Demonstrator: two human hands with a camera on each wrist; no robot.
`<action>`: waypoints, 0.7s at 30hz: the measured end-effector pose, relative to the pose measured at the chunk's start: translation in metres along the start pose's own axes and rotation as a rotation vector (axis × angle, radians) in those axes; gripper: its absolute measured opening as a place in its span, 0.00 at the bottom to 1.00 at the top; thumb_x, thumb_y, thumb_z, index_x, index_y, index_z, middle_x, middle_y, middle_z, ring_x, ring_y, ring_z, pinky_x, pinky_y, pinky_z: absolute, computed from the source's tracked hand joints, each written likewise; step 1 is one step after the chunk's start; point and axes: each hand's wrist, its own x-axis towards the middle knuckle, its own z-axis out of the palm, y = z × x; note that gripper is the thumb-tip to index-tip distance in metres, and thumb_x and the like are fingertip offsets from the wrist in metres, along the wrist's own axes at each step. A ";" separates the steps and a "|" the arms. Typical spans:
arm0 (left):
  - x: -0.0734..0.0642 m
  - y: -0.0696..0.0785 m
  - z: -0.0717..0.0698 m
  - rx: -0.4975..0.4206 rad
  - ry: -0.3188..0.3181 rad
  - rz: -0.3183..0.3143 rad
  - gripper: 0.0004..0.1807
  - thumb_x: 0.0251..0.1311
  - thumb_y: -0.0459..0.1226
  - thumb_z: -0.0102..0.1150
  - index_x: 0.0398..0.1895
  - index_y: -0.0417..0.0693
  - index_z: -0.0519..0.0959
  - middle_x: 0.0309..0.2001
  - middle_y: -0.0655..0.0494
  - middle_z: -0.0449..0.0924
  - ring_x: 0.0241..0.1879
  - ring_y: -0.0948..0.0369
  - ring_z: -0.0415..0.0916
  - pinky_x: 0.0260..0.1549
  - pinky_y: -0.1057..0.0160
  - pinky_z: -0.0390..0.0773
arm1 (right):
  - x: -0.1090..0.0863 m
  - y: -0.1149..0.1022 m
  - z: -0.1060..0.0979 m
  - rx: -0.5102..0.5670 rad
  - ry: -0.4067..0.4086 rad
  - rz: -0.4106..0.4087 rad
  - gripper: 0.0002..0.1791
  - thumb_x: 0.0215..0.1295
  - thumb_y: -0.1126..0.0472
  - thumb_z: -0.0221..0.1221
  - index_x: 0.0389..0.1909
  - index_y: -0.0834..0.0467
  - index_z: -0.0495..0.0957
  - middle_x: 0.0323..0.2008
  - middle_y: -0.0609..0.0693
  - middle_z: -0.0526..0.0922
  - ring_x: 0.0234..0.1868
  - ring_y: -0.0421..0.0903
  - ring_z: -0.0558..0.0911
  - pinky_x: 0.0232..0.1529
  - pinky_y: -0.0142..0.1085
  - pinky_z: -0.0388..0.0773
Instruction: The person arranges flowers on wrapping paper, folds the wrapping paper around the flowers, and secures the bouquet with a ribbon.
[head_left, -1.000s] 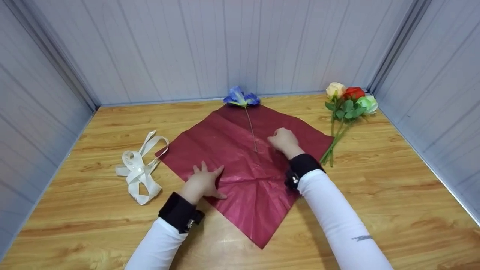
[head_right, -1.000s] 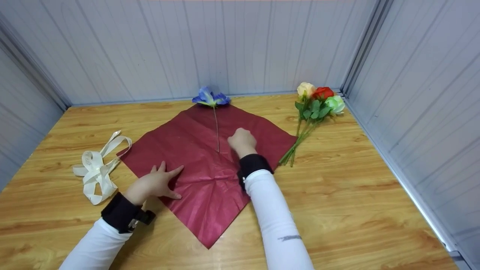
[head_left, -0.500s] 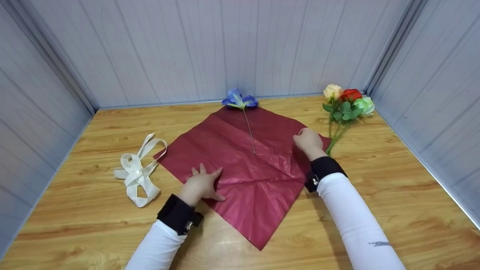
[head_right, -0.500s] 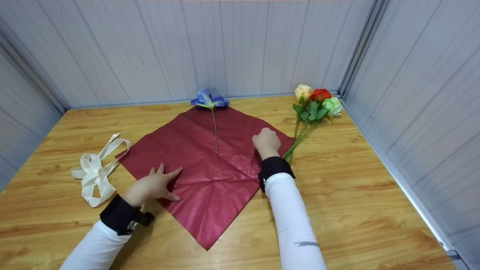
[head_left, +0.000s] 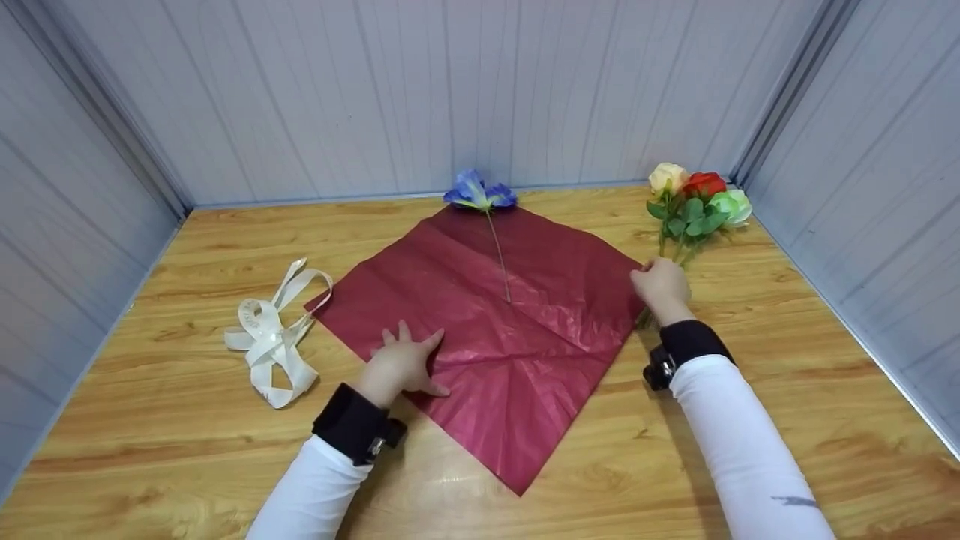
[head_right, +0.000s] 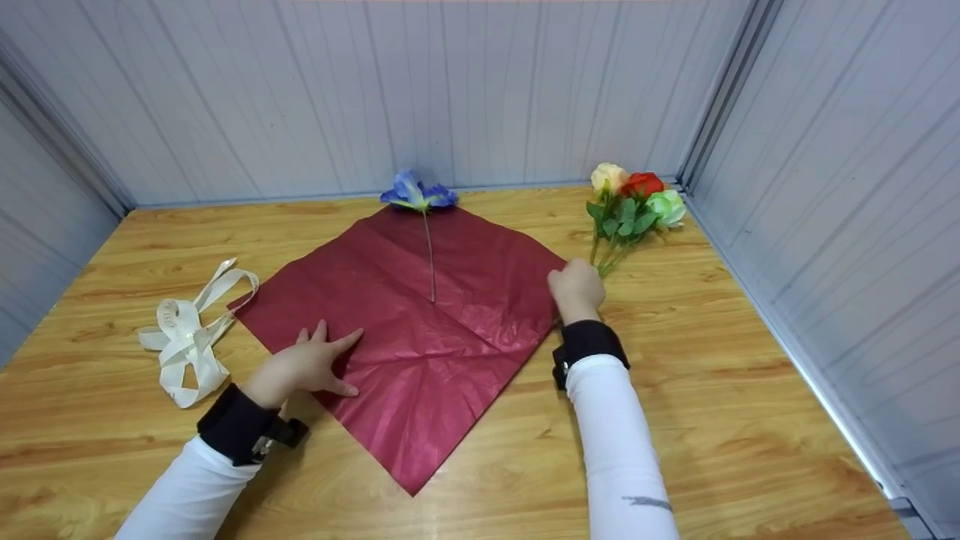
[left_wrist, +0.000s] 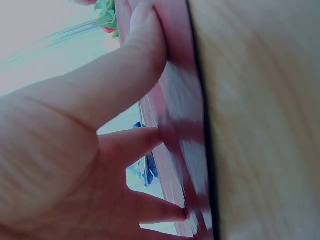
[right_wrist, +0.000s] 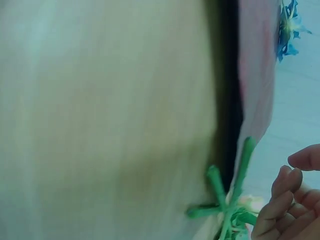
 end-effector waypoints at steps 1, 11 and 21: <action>0.000 0.000 0.000 0.002 0.002 0.001 0.52 0.45 0.52 0.72 0.73 0.56 0.55 0.70 0.23 0.37 0.67 0.26 0.37 0.57 0.26 0.52 | 0.000 0.002 0.000 0.000 -0.002 0.004 0.17 0.63 0.54 0.46 0.39 0.63 0.75 0.43 0.62 0.79 0.41 0.56 0.77 0.36 0.42 0.71; -0.001 0.000 -0.001 0.005 0.003 0.008 0.53 0.44 0.52 0.72 0.73 0.56 0.55 0.70 0.22 0.37 0.67 0.25 0.37 0.56 0.26 0.53 | -0.002 0.020 0.001 -0.021 -0.013 0.039 0.13 0.63 0.52 0.49 0.28 0.59 0.71 0.31 0.55 0.75 0.32 0.51 0.74 0.29 0.37 0.67; 0.002 -0.001 0.000 0.004 0.003 0.016 0.53 0.45 0.52 0.72 0.73 0.55 0.55 0.70 0.23 0.37 0.67 0.24 0.37 0.54 0.24 0.53 | -0.007 0.027 0.001 -0.051 -0.076 0.046 0.21 0.61 0.47 0.54 0.26 0.63 0.76 0.33 0.62 0.81 0.30 0.52 0.77 0.31 0.37 0.72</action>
